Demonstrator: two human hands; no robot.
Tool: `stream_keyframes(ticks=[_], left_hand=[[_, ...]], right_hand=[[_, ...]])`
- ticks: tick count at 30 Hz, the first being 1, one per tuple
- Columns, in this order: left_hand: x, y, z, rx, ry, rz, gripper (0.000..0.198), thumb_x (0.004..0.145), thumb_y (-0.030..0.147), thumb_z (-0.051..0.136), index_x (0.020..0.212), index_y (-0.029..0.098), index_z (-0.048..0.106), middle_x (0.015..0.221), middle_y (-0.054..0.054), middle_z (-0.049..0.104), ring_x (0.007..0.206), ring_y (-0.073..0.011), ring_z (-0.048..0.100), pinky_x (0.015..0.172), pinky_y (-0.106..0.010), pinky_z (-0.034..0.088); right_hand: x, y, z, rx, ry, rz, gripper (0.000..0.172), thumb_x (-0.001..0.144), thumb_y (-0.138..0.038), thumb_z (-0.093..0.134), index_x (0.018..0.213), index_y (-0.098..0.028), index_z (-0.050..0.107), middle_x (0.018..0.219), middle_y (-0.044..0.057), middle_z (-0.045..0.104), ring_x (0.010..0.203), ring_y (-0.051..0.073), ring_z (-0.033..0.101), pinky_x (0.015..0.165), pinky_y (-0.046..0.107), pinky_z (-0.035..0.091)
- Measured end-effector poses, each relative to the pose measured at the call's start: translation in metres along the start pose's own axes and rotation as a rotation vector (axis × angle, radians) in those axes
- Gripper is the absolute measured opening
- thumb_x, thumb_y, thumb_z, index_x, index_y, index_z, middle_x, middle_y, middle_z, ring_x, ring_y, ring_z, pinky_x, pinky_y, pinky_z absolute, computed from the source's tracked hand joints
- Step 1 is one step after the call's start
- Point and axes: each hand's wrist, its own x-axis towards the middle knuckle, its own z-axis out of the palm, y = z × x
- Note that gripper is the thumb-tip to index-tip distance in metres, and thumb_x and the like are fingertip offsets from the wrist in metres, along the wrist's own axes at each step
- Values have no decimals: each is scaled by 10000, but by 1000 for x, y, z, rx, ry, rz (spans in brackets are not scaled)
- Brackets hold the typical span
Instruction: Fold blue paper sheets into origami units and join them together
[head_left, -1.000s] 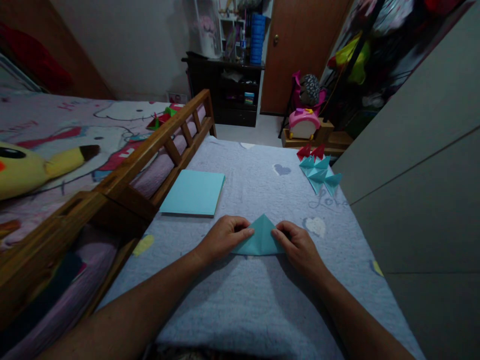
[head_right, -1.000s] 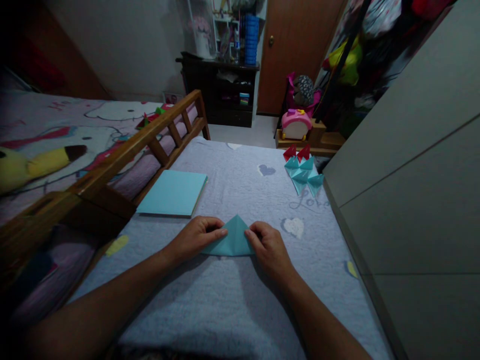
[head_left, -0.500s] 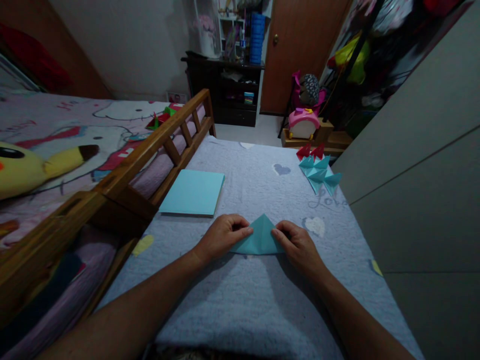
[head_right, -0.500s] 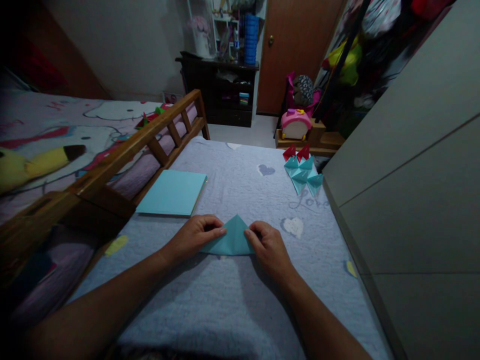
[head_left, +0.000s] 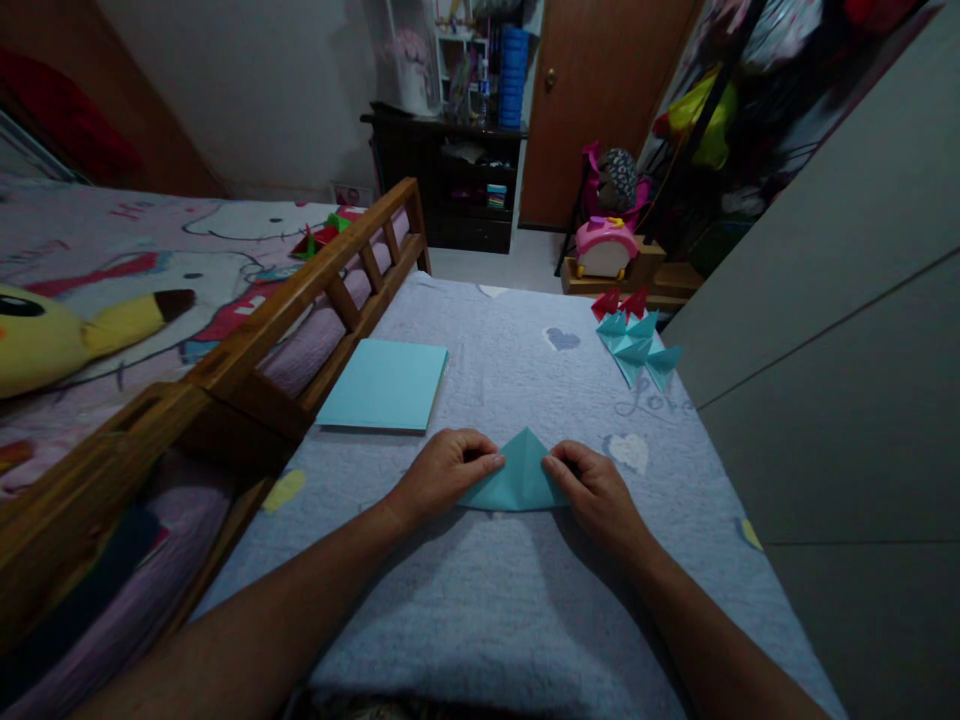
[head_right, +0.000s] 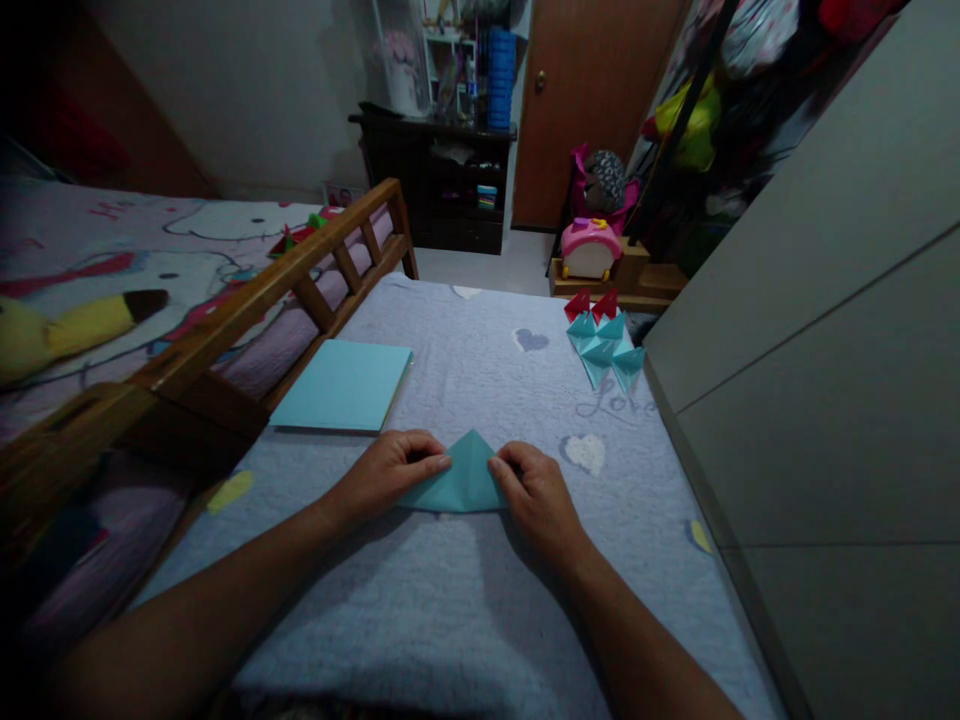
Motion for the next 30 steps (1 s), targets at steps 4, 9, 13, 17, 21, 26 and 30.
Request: stream_keyframes(ticks=[4,9,13,17,21,26,30], left_hand=[[0,0,0,22,-4,14,308,817,434,646,768,142,732,710,-37,663,651,-154,560,588,-256,411],[-1,2,1,69,1,22,307,829,423,620,742,145,719,677,-24,640,623,-148,532,569,-250,382],[-1,2,3,178,41,74,280,854,382,597,731,157,709,675,-19,637,637,-156,548,588,-260,377],[0,2,6,305,93,136,229,867,321,589,743,169,709,711,-30,661,696,-176,586,637,-275,392],[1,4,8,366,100,175,223,874,295,575,722,172,681,727,-35,650,720,-180,589,673,-281,397],[1,3,7,330,81,174,228,881,293,568,723,171,678,720,-33,651,710,-180,591,670,-282,396],[1,3,6,312,84,166,213,867,297,587,720,176,683,703,-29,650,700,-180,587,659,-283,395]], right_hand=[[0,1,-1,-14,-3,-14,298,930,-377,512,695,-200,555,671,-12,523,643,146,480,605,273,354],[0,3,1,-77,22,-27,294,935,-362,509,694,-202,561,684,6,566,650,157,500,614,281,365],[1,6,4,-228,81,-74,266,931,-344,516,713,-202,573,720,32,602,702,182,532,662,304,372],[3,11,7,-358,123,-110,237,926,-336,533,735,-206,585,737,50,624,731,202,548,693,320,378],[4,13,8,-387,130,-113,240,928,-330,533,725,-208,572,725,45,616,718,198,548,686,315,376],[5,12,7,-347,110,-78,272,937,-339,517,700,-208,551,699,30,596,683,184,536,653,301,366],[6,11,6,-329,95,-66,284,933,-339,519,683,-208,551,681,21,592,665,175,531,633,291,360]])
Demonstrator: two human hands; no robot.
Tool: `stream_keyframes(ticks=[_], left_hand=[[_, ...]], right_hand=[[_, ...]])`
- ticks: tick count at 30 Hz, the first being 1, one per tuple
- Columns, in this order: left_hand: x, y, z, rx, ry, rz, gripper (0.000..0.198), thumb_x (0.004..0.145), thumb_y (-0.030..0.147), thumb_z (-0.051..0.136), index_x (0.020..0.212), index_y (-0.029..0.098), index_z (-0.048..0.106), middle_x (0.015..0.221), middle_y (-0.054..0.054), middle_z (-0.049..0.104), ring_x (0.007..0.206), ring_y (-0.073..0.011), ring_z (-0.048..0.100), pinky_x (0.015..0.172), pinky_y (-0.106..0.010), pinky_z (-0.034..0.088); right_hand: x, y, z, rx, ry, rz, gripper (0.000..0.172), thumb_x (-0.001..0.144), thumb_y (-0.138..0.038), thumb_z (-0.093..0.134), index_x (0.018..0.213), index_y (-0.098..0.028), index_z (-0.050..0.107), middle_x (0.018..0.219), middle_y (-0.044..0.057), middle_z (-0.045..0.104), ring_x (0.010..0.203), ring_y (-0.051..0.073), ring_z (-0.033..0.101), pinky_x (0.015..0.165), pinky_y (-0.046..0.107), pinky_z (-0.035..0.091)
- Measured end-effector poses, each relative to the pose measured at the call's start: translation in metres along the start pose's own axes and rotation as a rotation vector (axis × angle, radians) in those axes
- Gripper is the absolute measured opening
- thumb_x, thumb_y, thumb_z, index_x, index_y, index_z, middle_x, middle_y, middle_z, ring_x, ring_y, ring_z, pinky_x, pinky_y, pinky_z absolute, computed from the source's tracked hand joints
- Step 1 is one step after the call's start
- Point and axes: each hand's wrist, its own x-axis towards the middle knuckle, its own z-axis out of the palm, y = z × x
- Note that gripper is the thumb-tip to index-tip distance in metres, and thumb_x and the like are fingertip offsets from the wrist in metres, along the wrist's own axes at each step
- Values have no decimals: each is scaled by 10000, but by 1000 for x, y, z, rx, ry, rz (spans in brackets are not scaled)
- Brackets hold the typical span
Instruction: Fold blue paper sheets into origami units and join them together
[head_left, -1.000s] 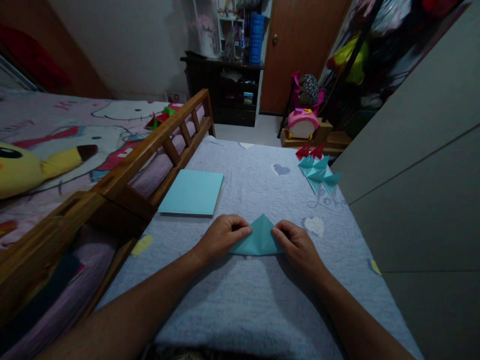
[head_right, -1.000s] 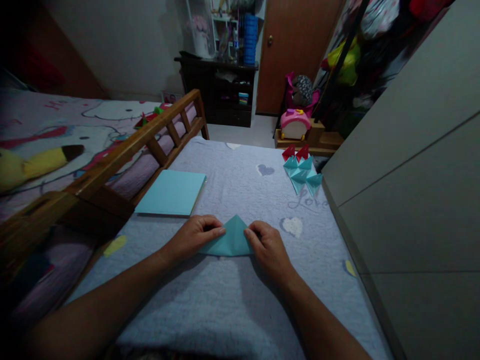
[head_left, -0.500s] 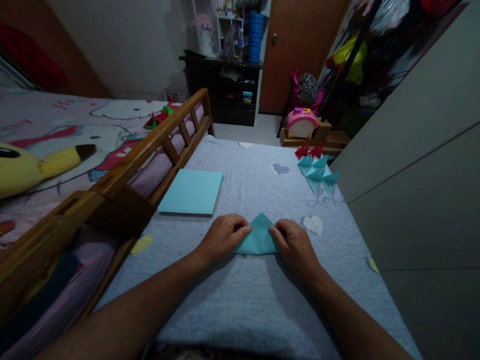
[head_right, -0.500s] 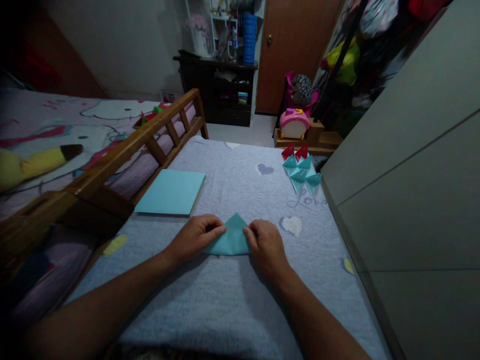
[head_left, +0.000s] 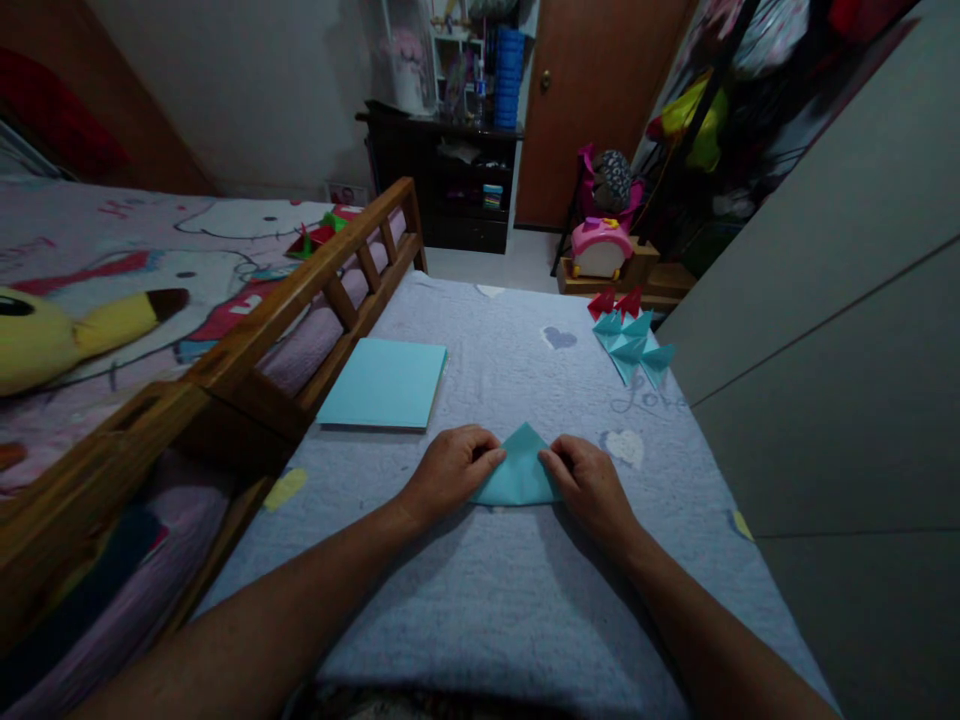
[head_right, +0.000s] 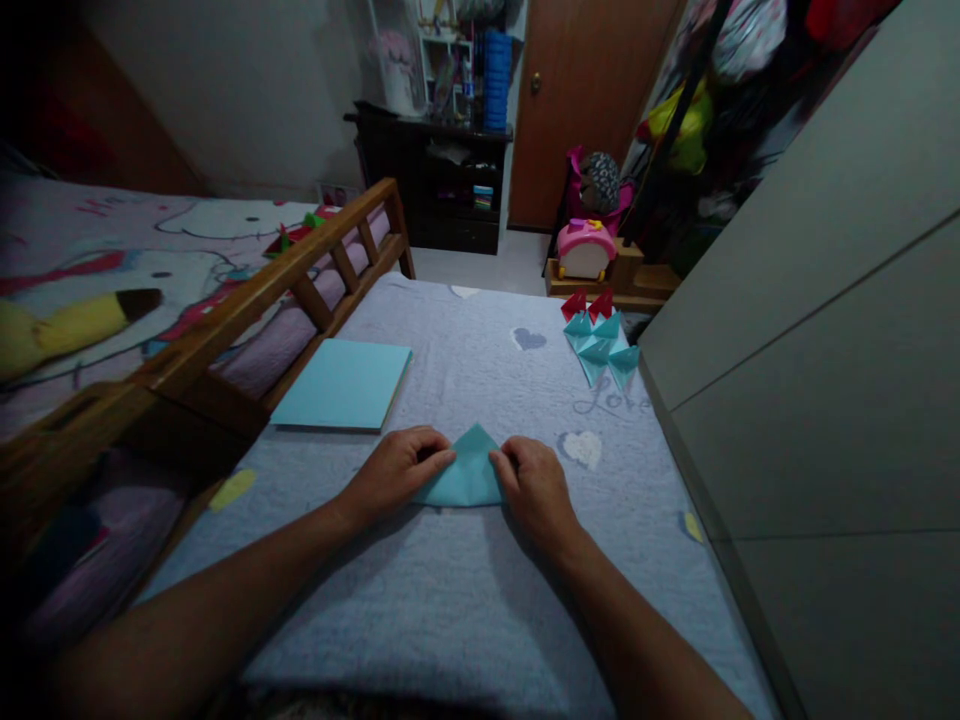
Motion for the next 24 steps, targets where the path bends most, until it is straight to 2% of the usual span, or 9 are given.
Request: stream_keyframes(ticks=[4,8,12,17,24], left_hand=[[-2,1,2,-15,18,-14,190,860,296,592,744,175,682,721,-25,648,705,-173,583,659,-275,395],[-3,0,4,-156,48,-31,166,861,321,607,826,176,681,708,2,619,660,-150,553,634,-252,399],[-3,1,4,-280,59,-86,214,853,368,620,797,165,660,679,11,583,630,-138,520,596,-240,392],[-1,0,4,-364,52,-127,231,839,381,633,786,157,651,661,17,562,613,-129,498,575,-235,378],[-1,-4,3,-345,54,-121,238,851,382,618,790,155,658,666,16,569,621,-132,507,578,-238,377]], right_hand=[[0,-2,-4,-5,-8,2,285,921,-339,526,668,-210,546,655,16,580,636,169,521,613,286,352],[2,-8,-13,-29,-8,-17,287,917,-339,518,660,-214,539,641,17,572,618,167,512,604,289,338],[7,-13,-20,-29,-40,-25,308,915,-353,503,639,-219,514,613,9,545,599,163,498,593,288,321],[12,-14,-18,-5,-63,-8,318,911,-369,491,630,-221,500,598,2,521,592,161,493,591,286,319],[14,-11,-12,31,-54,-9,316,917,-377,481,649,-214,519,616,7,531,599,162,496,596,287,321]])
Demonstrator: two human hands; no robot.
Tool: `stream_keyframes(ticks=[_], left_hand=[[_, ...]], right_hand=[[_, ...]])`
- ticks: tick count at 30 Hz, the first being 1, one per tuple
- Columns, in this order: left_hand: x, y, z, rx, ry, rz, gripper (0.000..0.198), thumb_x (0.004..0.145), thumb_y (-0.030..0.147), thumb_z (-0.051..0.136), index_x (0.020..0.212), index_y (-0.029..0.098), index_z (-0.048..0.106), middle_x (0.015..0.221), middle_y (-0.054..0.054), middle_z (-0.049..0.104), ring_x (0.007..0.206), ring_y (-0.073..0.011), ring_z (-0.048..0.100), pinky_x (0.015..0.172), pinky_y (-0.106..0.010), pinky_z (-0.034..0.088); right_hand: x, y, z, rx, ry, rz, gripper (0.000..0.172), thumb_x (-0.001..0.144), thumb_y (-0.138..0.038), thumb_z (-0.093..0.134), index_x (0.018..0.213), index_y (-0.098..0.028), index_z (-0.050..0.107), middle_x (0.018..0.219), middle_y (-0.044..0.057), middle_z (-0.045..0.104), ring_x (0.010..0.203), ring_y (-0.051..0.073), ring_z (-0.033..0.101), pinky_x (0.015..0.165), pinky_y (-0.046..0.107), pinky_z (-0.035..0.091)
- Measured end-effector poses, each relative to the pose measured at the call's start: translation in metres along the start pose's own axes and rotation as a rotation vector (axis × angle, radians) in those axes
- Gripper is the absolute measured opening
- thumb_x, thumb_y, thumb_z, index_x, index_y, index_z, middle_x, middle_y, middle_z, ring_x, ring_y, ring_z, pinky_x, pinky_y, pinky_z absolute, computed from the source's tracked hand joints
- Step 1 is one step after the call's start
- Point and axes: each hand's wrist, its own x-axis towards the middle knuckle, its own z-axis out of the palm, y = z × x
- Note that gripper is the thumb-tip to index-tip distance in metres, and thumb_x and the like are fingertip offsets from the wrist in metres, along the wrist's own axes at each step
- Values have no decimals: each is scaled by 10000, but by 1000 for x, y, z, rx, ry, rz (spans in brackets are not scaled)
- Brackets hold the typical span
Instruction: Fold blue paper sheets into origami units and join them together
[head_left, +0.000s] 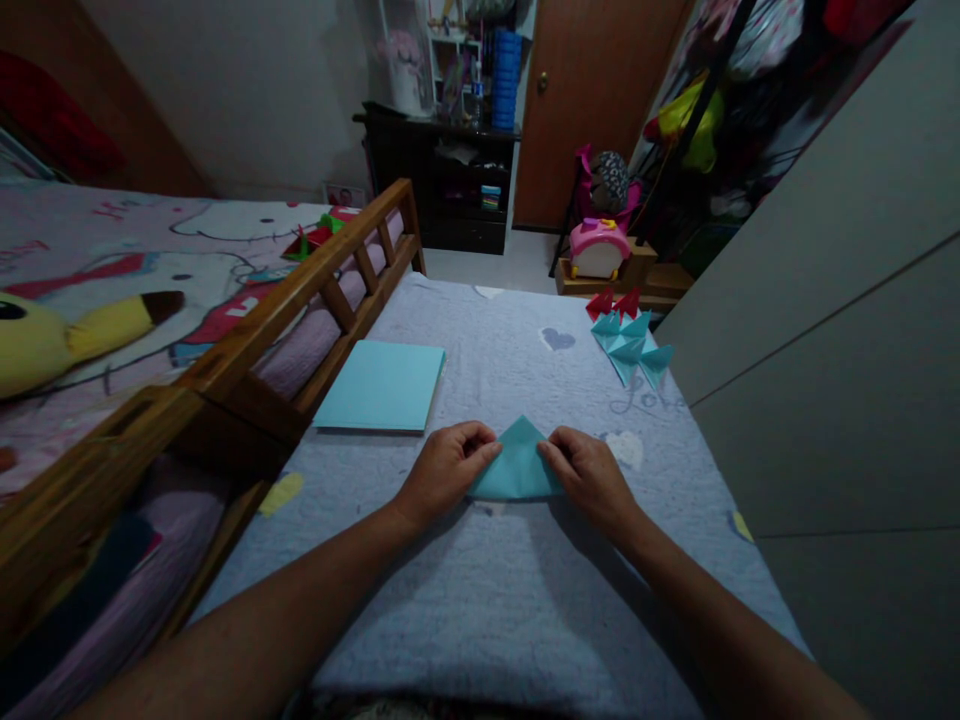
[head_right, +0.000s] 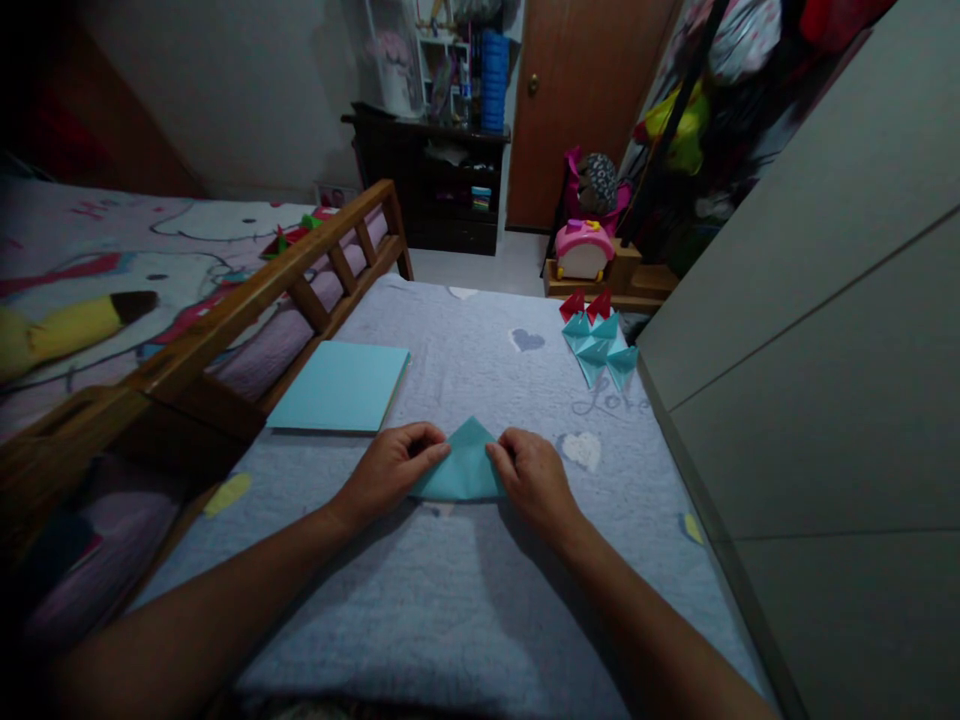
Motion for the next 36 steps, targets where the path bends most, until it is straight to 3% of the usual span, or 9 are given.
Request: stream_keyframes(ticks=[7,10,12,21,29,36], left_hand=[[2,-1,-1,111,-5,28,229,862,348,589,763,155,661,661,12,575,631,-138,519,594,-248,377],[3,-2,-1,121,-12,36,229,865,348,586,766,156,664,666,12,578,632,-138,521,593,-250,375],[3,-3,-1,119,-18,42,228,869,348,585,768,158,662,667,13,578,632,-138,522,594,-250,375],[3,-2,-2,119,-31,43,221,862,346,587,765,159,655,673,12,580,638,-139,524,595,-250,374],[4,-2,-2,125,-36,29,227,866,356,584,771,162,653,667,16,569,634,-138,520,595,-251,373],[3,1,-2,225,-4,49,214,873,340,577,753,174,641,657,19,569,628,-144,529,601,-262,370]], right_hand=[[3,2,-3,-44,-87,-18,261,920,-325,515,697,-196,561,671,11,564,651,160,516,630,284,347],[11,0,-5,18,-99,-35,149,877,-308,583,845,-179,651,809,42,646,767,182,577,694,290,400],[19,-2,-6,112,-89,-5,172,861,-304,599,942,-174,679,888,57,677,829,191,604,721,292,428],[34,-7,-1,333,-180,109,170,832,-302,595,723,-177,632,653,-26,552,636,132,498,605,263,370],[35,-5,3,380,-180,132,197,816,-350,584,705,-188,599,631,-36,504,619,127,454,578,258,330],[38,-6,2,305,-179,95,164,839,-291,571,715,-187,598,643,-34,521,624,128,471,584,255,333]])
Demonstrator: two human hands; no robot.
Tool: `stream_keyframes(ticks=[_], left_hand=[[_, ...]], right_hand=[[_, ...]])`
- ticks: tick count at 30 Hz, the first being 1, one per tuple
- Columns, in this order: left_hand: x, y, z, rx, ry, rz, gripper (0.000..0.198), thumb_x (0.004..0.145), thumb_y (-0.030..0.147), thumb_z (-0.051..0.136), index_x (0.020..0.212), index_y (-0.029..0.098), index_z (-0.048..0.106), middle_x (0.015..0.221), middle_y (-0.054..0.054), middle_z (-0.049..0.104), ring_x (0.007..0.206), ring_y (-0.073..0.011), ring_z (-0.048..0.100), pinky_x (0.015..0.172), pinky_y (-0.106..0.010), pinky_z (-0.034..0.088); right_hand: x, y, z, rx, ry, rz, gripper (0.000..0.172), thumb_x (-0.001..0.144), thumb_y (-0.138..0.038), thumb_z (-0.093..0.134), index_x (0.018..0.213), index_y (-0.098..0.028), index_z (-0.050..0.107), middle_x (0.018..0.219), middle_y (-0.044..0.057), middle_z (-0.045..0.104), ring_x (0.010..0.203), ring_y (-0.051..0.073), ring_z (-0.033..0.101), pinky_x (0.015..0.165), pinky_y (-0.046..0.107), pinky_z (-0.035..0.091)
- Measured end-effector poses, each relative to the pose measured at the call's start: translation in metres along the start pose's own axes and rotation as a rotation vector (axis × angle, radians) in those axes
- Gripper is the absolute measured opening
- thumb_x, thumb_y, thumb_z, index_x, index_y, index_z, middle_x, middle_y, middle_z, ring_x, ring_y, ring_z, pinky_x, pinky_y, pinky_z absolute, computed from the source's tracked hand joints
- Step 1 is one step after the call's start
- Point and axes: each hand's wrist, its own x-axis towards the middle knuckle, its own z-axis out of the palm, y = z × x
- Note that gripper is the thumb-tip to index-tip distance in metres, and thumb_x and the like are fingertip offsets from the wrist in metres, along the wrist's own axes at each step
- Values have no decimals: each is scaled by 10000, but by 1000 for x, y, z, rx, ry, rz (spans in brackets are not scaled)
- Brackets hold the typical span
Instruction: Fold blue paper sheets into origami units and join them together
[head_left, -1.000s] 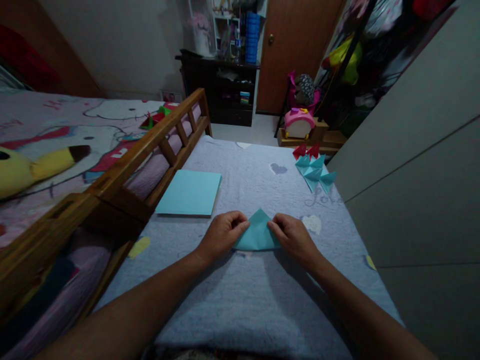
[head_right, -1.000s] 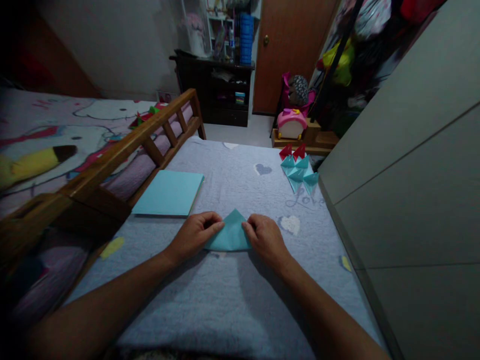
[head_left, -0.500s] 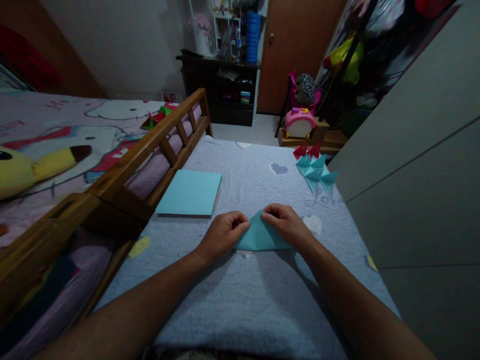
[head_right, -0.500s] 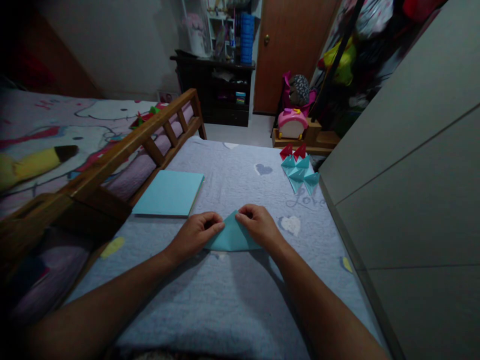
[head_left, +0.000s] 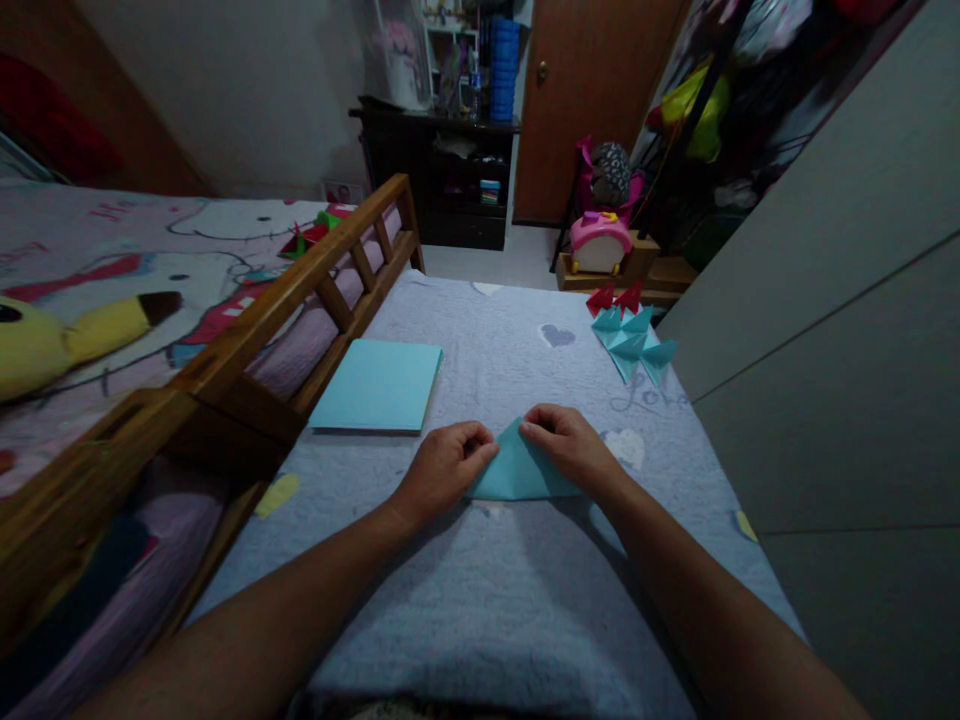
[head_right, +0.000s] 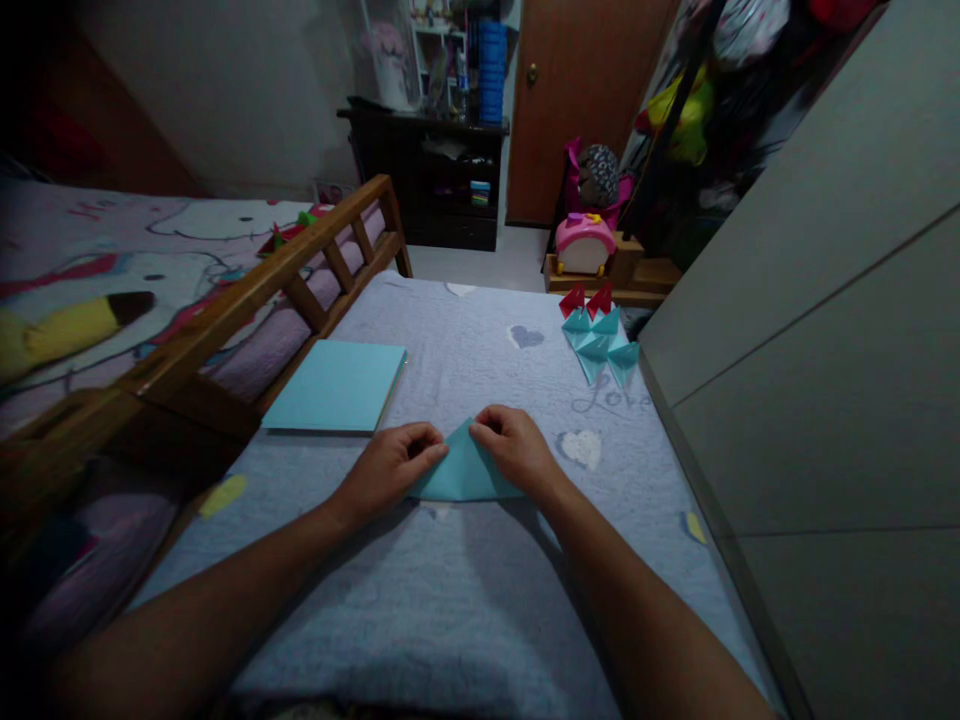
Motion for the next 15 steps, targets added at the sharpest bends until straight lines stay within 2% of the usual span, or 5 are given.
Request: stream_keyframes(ticks=[6,10,15], left_hand=[[1,-3,1,250,28,32,203,907,297,593,749,176,633,690,0,612,664,-161,566,630,-282,371],[2,-8,4,414,57,76,101,915,260,624,929,170,669,767,-24,668,737,-184,606,703,-301,416],[0,-13,4,528,66,133,157,921,242,624,1059,176,658,820,-41,698,797,-207,629,763,-328,468]], right_hand=[[8,1,5,-287,46,-69,150,885,-210,586,751,-179,647,705,-5,631,657,130,520,631,255,341],[13,3,11,-471,48,-41,136,915,-197,593,840,-174,705,786,39,705,708,154,578,656,263,356],[15,2,15,-630,37,-32,168,938,-216,586,926,-167,746,902,87,759,820,198,643,727,288,385]])
